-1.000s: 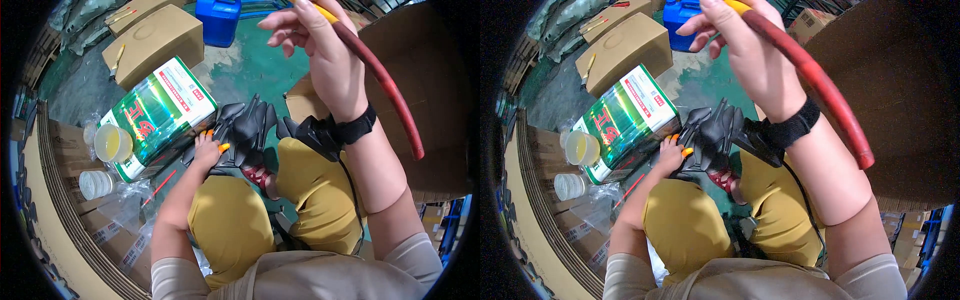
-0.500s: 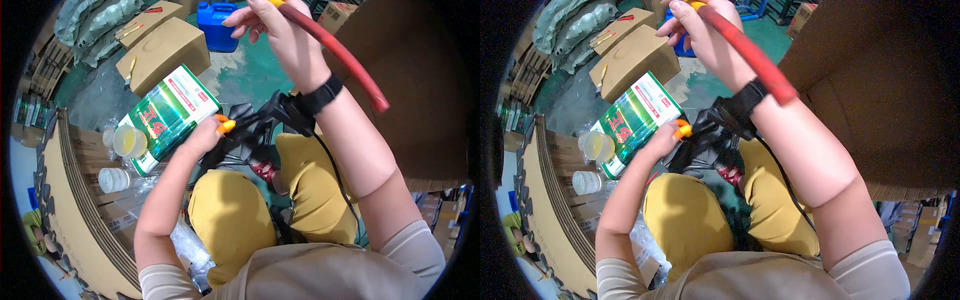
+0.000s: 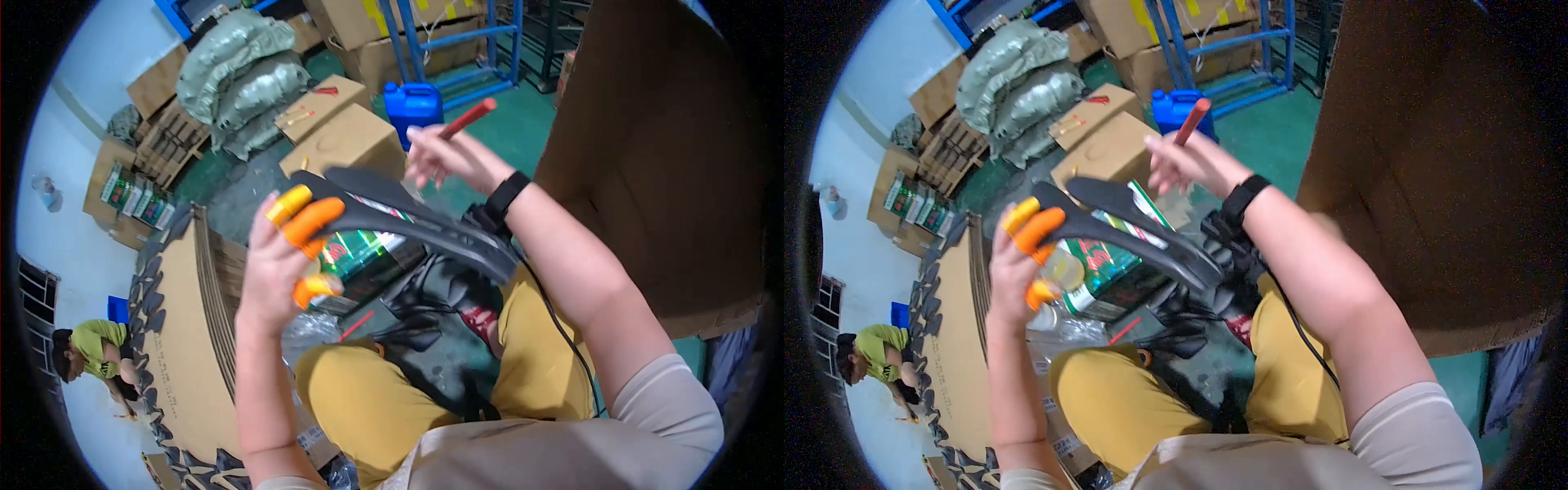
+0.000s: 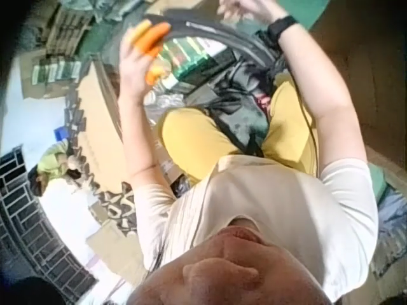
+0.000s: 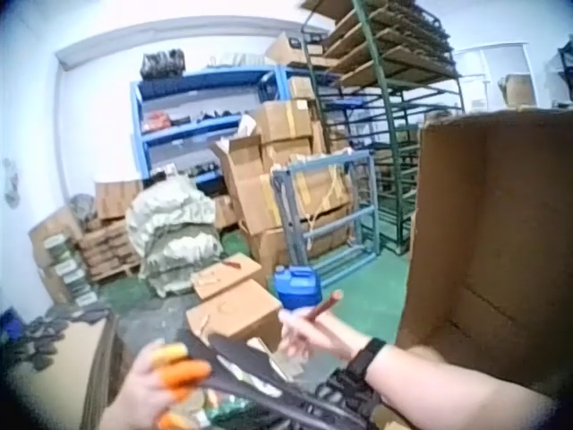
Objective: Applying a yellow liquid or adhesive to small black plastic parts using a brush.
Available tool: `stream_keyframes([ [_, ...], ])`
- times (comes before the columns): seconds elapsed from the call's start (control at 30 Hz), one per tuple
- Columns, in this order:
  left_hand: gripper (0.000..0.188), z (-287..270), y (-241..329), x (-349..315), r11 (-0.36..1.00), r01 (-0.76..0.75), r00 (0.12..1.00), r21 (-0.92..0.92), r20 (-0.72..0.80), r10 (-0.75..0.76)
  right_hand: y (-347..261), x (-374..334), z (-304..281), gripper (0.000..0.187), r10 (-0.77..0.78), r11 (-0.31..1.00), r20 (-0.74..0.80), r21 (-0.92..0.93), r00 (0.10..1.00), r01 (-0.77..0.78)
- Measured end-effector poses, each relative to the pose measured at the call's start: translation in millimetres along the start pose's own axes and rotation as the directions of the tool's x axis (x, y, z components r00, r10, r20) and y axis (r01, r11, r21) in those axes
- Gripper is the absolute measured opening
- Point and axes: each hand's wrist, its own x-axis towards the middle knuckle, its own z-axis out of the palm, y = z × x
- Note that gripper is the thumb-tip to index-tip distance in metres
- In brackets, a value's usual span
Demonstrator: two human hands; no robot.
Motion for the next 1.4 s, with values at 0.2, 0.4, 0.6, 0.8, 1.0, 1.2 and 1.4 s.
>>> stream_keyframes([
  [0.2, 0.036, -0.5, 13.4, -12.6, 0.999, 0.007, 1.0, -0.037, 0.008, -0.007, -13.9, -4.6, 54.7, 0.034, 0.122, 0.978, 0.28, 0.127, 0.952, -0.163],
  [0.4, 0.051, 9.3, 5.4, -27.3, 0.928, 0.023, 0.952, -0.372, -0.276, -0.134, -9.3, 10.6, 94.5, 0.012, -0.108, 0.916, 0.127, 0.397, 0.986, 0.049],
  [0.6, 0.032, 25.9, -10.8, -49.1, 0.873, 0.176, 0.91, -0.454, -0.263, -0.32, -4.2, 27.0, 132.8, 0.021, -0.43, 0.879, 0.019, -0.22, 0.903, 0.423],
  [0.8, 0.015, 41.6, -17.5, -60.4, 0.837, 0.325, 0.87, -0.441, -0.207, -0.447, 9.7, 23.1, 164.9, 0.02, -0.372, 0.881, 0.148, -0.254, 0.916, 0.399],
  [1.0, 0.019, 46.2, -26.9, -61.7, 0.872, 0.45, 0.817, -0.194, -0.306, -0.489, -8.2, 10.4, 161.2, 0.031, -0.027, 0.935, 0.331, 0.342, 0.943, -0.093],
  [1.2, 0.035, 57.1, -17.8, -57.5, 0.578, 0.385, 0.598, -0.719, -0.283, -0.75, -0.6, 11.0, 158.5, 0.044, -0.187, 0.957, 0.234, 0.264, 0.954, 0.123],
  [1.4, 0.042, 49.7, -11.2, -54.7, 0.213, 0.154, 0.153, -0.965, -0.189, -0.97, -6.8, 15.2, 147.7, 0.044, -0.216, 0.916, 0.073, 0.359, 0.974, 0.177],
])
